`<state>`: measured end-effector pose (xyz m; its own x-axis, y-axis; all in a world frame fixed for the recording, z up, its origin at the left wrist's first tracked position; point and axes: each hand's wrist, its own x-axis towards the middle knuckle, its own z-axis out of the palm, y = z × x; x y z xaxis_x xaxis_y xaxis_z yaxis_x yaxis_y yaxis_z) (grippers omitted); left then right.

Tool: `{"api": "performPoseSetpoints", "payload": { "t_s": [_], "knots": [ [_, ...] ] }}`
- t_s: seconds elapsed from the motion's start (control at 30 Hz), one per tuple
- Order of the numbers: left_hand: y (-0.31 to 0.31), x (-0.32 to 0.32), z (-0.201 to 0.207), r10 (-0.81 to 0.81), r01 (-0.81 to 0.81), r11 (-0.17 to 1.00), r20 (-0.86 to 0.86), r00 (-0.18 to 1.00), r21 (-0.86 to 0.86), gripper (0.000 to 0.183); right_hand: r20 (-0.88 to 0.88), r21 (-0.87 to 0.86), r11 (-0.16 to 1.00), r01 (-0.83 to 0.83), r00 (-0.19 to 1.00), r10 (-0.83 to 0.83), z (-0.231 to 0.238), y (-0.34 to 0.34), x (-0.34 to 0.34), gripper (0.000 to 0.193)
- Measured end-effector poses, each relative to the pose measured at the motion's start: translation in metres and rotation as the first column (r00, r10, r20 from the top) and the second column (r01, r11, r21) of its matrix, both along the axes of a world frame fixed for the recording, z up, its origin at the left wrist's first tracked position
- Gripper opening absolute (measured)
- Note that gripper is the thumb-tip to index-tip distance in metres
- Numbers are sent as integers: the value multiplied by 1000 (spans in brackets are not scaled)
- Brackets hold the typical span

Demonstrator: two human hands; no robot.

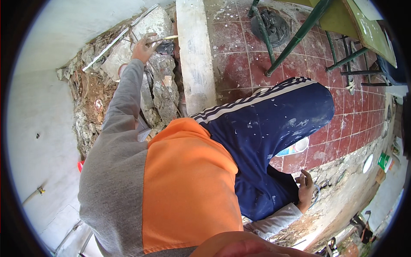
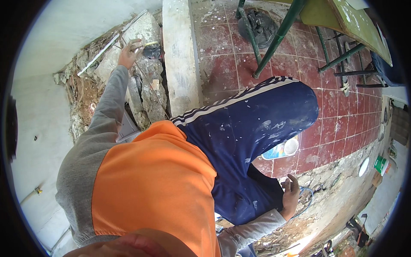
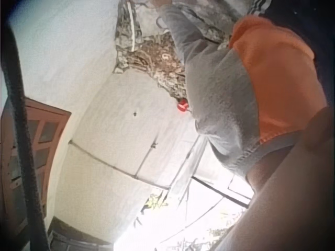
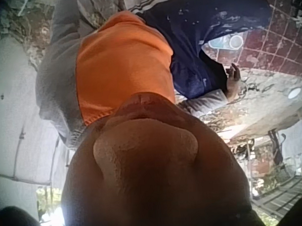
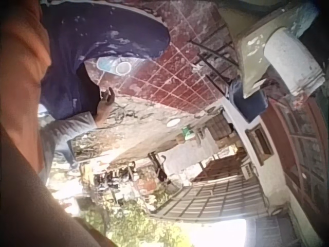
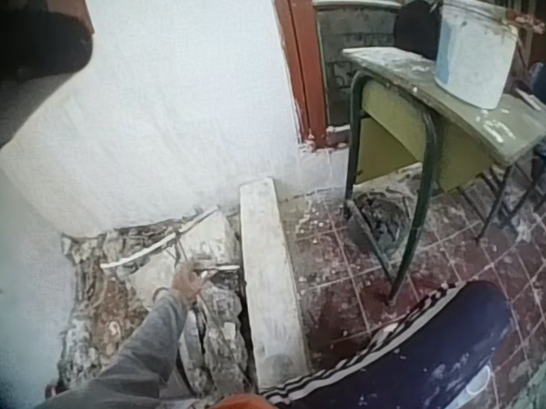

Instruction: Preparing putty or plaster in a small cup using a putty knife and water.

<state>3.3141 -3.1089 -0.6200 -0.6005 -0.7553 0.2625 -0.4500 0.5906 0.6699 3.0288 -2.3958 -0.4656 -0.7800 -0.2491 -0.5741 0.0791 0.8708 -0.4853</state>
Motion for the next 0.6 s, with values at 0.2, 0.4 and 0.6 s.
{"api": "performPoseSetpoints", "payload": {
  "t_s": [0.2, 0.4, 0.6],
  "knots": [
    [-29, 15, -26, 586, -438, 742, -174, 791, 507, 33, -10, -9, 1000, -12, 1000, 12, -2, 1, -1, 35],
    [7, 49, -70, 887, -384, 418, -278, 369, 823, 33, 10, -24, 1000, -10, 1000, 10, 0, 2, 1, 37],
    [29, 93, -53, 894, -145, 192, -112, 433, 971, 43, 21, 63, 998, -27, 999, 26, 6, -10, 0, 36]
  ]
}}
